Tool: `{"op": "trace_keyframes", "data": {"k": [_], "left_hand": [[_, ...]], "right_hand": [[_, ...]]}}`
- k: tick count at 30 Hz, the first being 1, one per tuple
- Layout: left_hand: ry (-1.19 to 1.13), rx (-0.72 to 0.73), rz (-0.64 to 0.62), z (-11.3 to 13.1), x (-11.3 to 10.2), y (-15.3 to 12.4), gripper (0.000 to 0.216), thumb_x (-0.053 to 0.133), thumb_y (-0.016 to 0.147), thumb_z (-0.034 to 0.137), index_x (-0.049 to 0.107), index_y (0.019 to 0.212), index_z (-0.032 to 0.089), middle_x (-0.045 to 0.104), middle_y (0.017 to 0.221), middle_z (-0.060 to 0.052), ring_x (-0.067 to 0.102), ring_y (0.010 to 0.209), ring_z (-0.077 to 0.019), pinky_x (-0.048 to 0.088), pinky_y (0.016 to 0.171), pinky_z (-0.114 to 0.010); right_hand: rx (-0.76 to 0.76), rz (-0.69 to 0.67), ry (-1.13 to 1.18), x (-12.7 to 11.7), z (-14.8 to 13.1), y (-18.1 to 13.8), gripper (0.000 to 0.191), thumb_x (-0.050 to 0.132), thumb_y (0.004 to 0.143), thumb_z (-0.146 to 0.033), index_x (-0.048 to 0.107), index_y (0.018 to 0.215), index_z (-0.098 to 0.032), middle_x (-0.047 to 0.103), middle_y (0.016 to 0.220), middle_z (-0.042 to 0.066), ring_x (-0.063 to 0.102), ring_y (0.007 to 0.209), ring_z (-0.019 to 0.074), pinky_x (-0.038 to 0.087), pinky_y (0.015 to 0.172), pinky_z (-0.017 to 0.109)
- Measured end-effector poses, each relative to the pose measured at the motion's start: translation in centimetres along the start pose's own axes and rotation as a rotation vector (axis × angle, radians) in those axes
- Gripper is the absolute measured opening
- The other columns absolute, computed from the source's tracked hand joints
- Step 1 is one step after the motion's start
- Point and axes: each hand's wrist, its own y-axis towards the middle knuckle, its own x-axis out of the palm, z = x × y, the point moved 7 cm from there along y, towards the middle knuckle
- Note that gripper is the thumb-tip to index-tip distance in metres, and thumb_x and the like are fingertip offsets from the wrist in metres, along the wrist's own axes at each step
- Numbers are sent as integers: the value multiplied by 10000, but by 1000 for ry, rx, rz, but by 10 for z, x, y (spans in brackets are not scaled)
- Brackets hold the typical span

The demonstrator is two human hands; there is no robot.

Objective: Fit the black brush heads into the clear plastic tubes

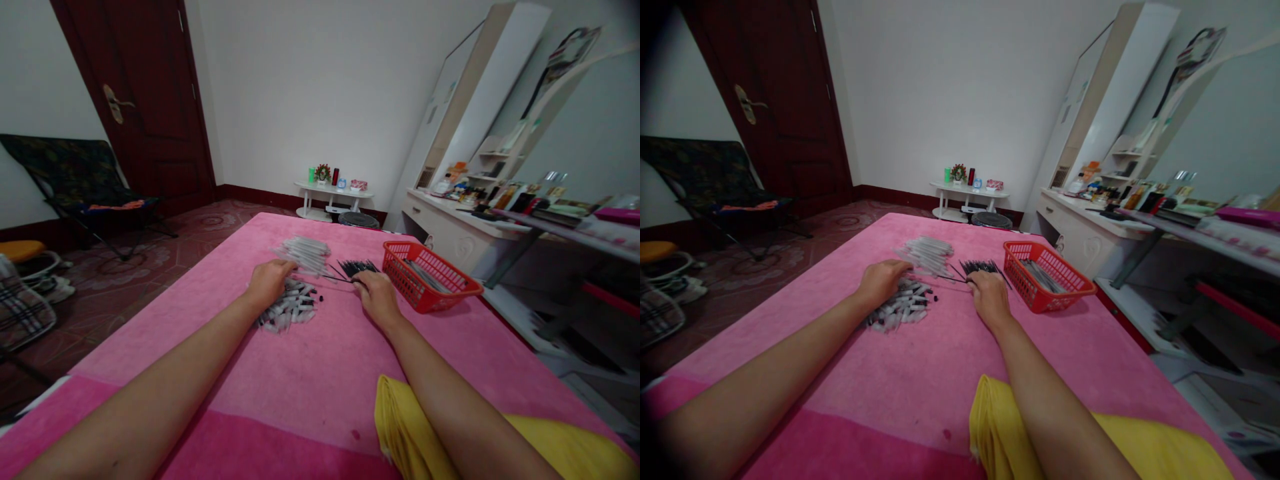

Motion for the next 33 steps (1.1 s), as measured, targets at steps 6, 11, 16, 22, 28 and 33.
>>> {"op": "trace_keyframes", "data": {"k": [6,11,16,22,28,33], "left_hand": [[22,88,-24,7,1,-1,452,483,700,45,626,1053,288,673,1027,-31,611,950,-206,452,730,-265],[12,63,3,1,1,0,440,473,693,30,643,1017,274,681,1014,-20,617,936,-200,456,716,-255],[-8,35,-3,-3,4,0,431,491,706,56,649,1037,282,685,1036,-18,618,943,-194,459,732,-246],[-44,10,25,-6,3,0,399,497,725,75,659,1022,288,690,1030,-19,627,938,-204,465,736,-256],[-9,20,15,-3,4,-1,389,485,753,89,653,1034,298,692,1017,-12,627,939,-194,465,725,-248],[-103,105,-16,11,7,-1,416,497,733,74,650,1052,292,692,1029,-16,625,957,-191,468,775,-255]], "right_hand": [[-107,19,-86,-12,-15,3,184,488,844,-156,651,927,-174,642,904,70,530,904,202,319,826,310],[-129,13,-110,-14,-29,6,180,476,850,-154,649,897,-175,637,869,66,522,872,201,308,807,314],[-51,16,-166,-14,-30,8,186,474,858,-168,648,922,-175,642,880,75,529,878,208,299,788,320],[-23,-7,-163,-15,-33,9,200,466,859,-156,648,937,-176,645,907,84,531,905,212,296,792,322],[-33,1,-119,-15,-33,9,170,496,851,-177,651,920,-180,653,886,64,542,875,202,312,797,313],[-39,-16,-59,-13,-42,9,139,523,839,-185,659,870,-188,661,883,68,553,884,208,332,822,324]]}}
